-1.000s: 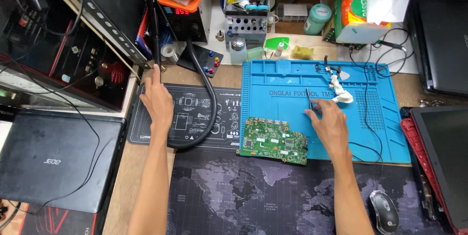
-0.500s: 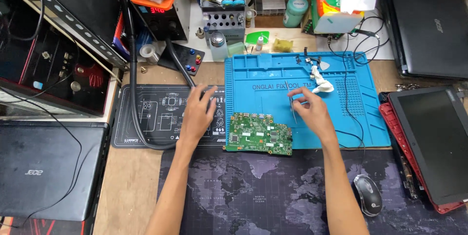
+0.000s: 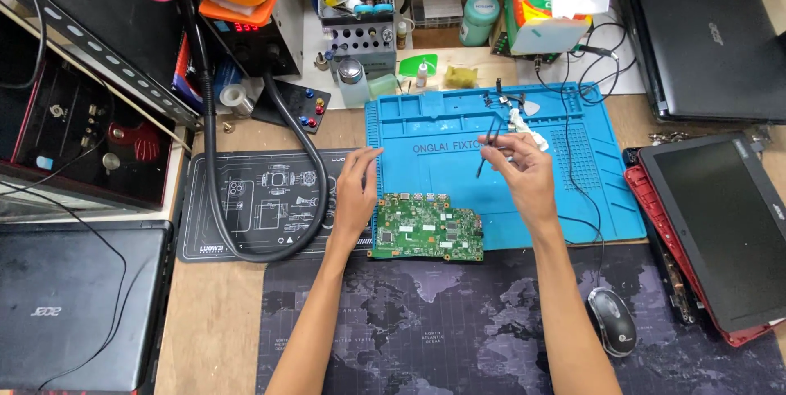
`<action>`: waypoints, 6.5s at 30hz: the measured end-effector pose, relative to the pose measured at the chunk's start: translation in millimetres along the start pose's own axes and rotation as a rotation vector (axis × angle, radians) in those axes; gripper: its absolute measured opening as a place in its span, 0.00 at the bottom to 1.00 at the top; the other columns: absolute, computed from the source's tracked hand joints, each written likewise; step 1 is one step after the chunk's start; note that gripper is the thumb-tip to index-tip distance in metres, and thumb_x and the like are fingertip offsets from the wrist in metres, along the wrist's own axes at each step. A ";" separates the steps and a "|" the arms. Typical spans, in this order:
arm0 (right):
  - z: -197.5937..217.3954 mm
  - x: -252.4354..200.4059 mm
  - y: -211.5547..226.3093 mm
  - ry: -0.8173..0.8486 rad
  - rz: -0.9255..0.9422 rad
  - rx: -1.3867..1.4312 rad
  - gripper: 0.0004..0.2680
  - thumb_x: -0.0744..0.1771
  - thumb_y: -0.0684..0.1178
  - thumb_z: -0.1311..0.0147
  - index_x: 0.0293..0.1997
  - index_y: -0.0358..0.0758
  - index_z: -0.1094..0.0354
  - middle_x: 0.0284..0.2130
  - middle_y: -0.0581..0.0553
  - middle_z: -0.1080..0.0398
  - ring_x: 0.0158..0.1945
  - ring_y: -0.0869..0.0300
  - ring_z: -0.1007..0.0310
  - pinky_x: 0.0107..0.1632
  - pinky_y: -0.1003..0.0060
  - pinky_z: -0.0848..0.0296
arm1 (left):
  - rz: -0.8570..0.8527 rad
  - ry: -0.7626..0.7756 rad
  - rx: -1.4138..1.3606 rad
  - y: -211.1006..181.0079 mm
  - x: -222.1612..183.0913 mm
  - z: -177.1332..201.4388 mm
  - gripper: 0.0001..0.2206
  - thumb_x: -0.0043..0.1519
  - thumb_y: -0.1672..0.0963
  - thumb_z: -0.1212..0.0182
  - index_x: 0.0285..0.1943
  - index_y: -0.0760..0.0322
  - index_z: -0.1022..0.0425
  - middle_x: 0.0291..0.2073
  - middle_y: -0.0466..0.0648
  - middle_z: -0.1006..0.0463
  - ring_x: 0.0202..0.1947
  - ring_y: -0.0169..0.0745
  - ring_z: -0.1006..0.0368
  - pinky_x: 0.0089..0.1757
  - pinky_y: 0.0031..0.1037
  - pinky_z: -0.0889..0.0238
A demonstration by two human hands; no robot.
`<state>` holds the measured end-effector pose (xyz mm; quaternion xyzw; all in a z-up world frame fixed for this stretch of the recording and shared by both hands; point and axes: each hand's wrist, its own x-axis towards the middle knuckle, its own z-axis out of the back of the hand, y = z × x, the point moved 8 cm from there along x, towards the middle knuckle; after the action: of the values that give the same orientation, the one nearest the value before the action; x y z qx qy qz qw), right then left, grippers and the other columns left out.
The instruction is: Cleaning a motherboard with a cotton swab and organizing components on a repair mat.
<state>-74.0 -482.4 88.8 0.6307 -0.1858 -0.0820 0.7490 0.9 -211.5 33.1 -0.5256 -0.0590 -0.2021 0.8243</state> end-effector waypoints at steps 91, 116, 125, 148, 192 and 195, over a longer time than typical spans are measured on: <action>-81.0 -54.9 -14.1 0.241 0.230 -0.547 0.05 0.67 0.43 0.43 0.46 0.44 0.25 0.40 0.43 0.23 0.41 0.55 0.22 0.47 0.62 0.24 | 0.040 -0.036 -0.123 -2.7 0.1 13.2 0.12 0.73 0.58 0.53 0.60 0.61 0.24 0.45 0.51 0.22 0.48 0.47 0.24 0.50 0.40 0.33; -113.1 -77.9 15.6 0.657 0.104 -1.009 0.11 0.67 0.45 0.50 0.52 0.51 0.24 0.43 0.50 0.27 0.48 0.59 0.26 0.57 0.55 0.36 | 0.039 -0.033 -0.149 2.3 -0.3 14.3 0.12 0.73 0.58 0.53 0.59 0.62 0.24 0.46 0.52 0.23 0.49 0.50 0.24 0.51 0.41 0.34; -100.1 -65.9 25.2 0.313 0.160 -0.609 0.10 0.69 0.39 0.52 0.56 0.33 0.28 0.44 0.36 0.28 0.45 0.52 0.24 0.52 0.56 0.27 | 0.044 -0.030 -0.143 -0.8 0.1 15.2 0.12 0.73 0.58 0.53 0.59 0.63 0.23 0.45 0.53 0.23 0.49 0.51 0.24 0.51 0.41 0.34; -113.1 -76.3 38.9 0.528 0.179 -0.940 0.08 0.69 0.48 0.50 0.42 0.44 0.21 0.37 0.46 0.26 0.45 0.56 0.24 0.55 0.49 0.33 | 0.035 -0.024 -0.156 2.6 -0.1 12.9 0.13 0.74 0.57 0.54 0.60 0.62 0.25 0.46 0.52 0.24 0.49 0.50 0.25 0.51 0.42 0.34; -132.6 -52.6 17.9 0.736 -0.078 -0.660 0.09 0.72 0.47 0.54 0.50 0.34 0.28 0.42 0.42 0.33 0.39 0.57 0.26 0.45 0.59 0.27 | 0.020 -0.026 -0.117 4.2 0.4 12.6 0.12 0.73 0.58 0.53 0.59 0.61 0.24 0.46 0.51 0.23 0.51 0.50 0.25 0.52 0.41 0.34; -151.7 -51.3 -7.7 0.637 0.155 -0.754 0.07 0.71 0.48 0.51 0.51 0.39 0.30 0.40 0.46 0.35 0.38 0.58 0.25 0.43 0.62 0.26 | 0.025 -0.030 -0.130 1.4 -0.6 13.3 0.12 0.73 0.58 0.54 0.59 0.61 0.24 0.46 0.51 0.23 0.50 0.49 0.25 0.51 0.40 0.33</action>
<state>-62.3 -326.9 51.8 0.2941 0.0485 0.1090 0.9483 2.4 -199.0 37.7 -0.5817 -0.0513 -0.1872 0.7899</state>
